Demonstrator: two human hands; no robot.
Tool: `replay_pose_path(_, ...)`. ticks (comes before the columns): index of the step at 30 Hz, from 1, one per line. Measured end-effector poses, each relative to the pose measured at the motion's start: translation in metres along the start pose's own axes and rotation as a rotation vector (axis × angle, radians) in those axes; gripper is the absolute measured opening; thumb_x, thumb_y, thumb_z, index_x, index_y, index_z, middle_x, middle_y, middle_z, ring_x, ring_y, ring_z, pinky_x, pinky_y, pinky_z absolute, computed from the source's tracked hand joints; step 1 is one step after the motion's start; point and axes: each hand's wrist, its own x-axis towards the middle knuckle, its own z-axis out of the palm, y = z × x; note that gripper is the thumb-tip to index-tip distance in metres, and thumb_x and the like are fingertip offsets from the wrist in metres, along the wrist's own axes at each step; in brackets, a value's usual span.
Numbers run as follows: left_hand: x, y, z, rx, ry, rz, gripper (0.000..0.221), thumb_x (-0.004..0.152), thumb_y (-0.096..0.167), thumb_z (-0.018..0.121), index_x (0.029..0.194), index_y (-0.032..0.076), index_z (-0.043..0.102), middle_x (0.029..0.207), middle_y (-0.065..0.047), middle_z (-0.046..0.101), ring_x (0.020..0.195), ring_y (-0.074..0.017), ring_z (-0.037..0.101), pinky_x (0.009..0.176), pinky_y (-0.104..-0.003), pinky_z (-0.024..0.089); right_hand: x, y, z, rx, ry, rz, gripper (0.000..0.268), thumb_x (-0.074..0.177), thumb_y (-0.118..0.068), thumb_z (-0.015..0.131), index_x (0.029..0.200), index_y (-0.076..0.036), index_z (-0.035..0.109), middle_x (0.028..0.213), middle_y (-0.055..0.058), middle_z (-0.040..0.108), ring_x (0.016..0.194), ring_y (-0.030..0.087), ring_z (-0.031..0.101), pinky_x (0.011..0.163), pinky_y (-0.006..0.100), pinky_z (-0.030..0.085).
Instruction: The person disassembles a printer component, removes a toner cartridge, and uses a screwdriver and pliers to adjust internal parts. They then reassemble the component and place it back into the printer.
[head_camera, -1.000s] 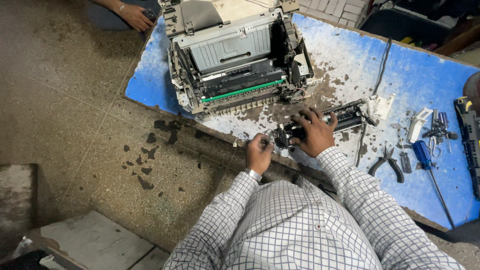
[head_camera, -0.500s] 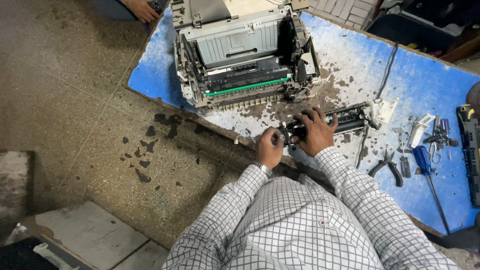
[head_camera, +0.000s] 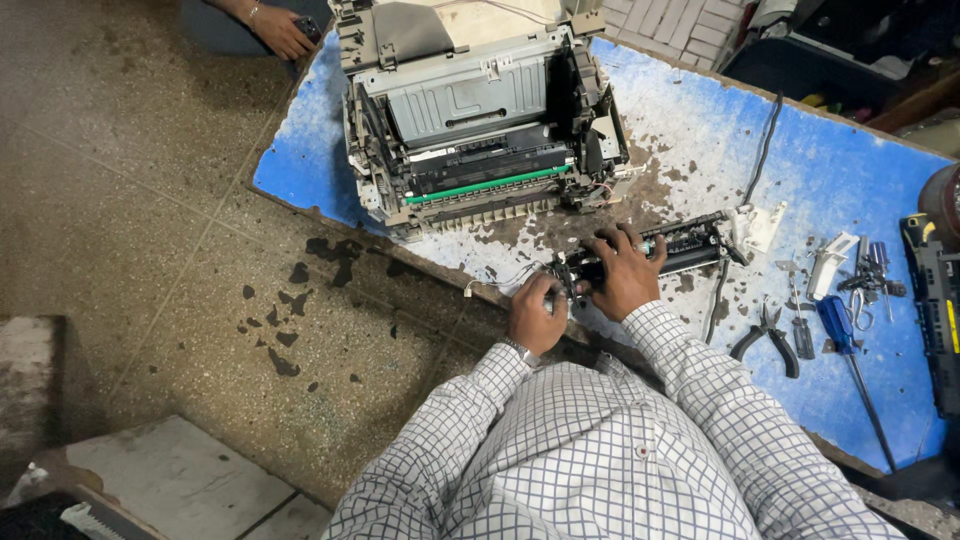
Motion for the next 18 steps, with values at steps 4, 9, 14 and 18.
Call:
replay_pose_path(4, 0.002, -0.003, 0.008, 0.01, 0.035, -0.023, 0.014, 0.081, 0.002, 0.068, 0.093, 0.002, 0.06, 0.091, -0.016, 0.066, 0.084, -0.0369, 0.067, 0.073, -0.045, 0.054, -0.001, 0.002, 0.001, -0.016, -0.001, -0.004, 0.078, 0.067, -0.042, 0.088, 0.136, -0.026, 0.057, 0.144, 0.006, 0.051, 0.147, 0.029, 0.035, 0.114, 0.076, 0.014)
replay_pose_path(9, 0.003, -0.005, 0.015, 0.01, 0.002, -0.217, 0.008, 0.081, 0.004, 0.068, 0.088, 0.002, 0.065, 0.083, -0.013, 0.07, 0.071, -0.0297, 0.072, 0.065, -0.04, 0.057, -0.001, 0.002, 0.003, -0.014, -0.01, -0.001, 0.077, 0.068, -0.042, 0.088, 0.136, -0.026, 0.057, 0.146, 0.006, 0.051, 0.146, 0.029, 0.036, 0.114, 0.076, 0.014)
replay_pose_path(14, 0.005, -0.012, 0.017, 0.078, -0.025, -0.214, 0.013, 0.083, 0.004, 0.071, 0.093, -0.002, 0.067, 0.084, -0.018, 0.072, 0.074, -0.0332, 0.071, 0.068, -0.041, 0.056, -0.001, 0.003, 0.001, 0.012, 0.005, -0.005, 0.076, 0.068, -0.041, 0.088, 0.136, -0.026, 0.057, 0.145, 0.007, 0.052, 0.146, 0.031, 0.037, 0.114, 0.075, 0.015)
replay_pose_path(18, 0.006, -0.018, 0.012, 0.026, -0.036, -0.199, 0.018, 0.086, 0.009, 0.071, 0.101, -0.001, 0.072, 0.091, -0.019, 0.074, 0.076, -0.0321, 0.073, 0.07, -0.04, 0.058, -0.003, 0.002, 0.0, 0.023, 0.026, -0.024, 0.074, 0.069, -0.04, 0.087, 0.136, -0.026, 0.058, 0.144, 0.006, 0.052, 0.145, 0.03, 0.037, 0.113, 0.076, 0.015)
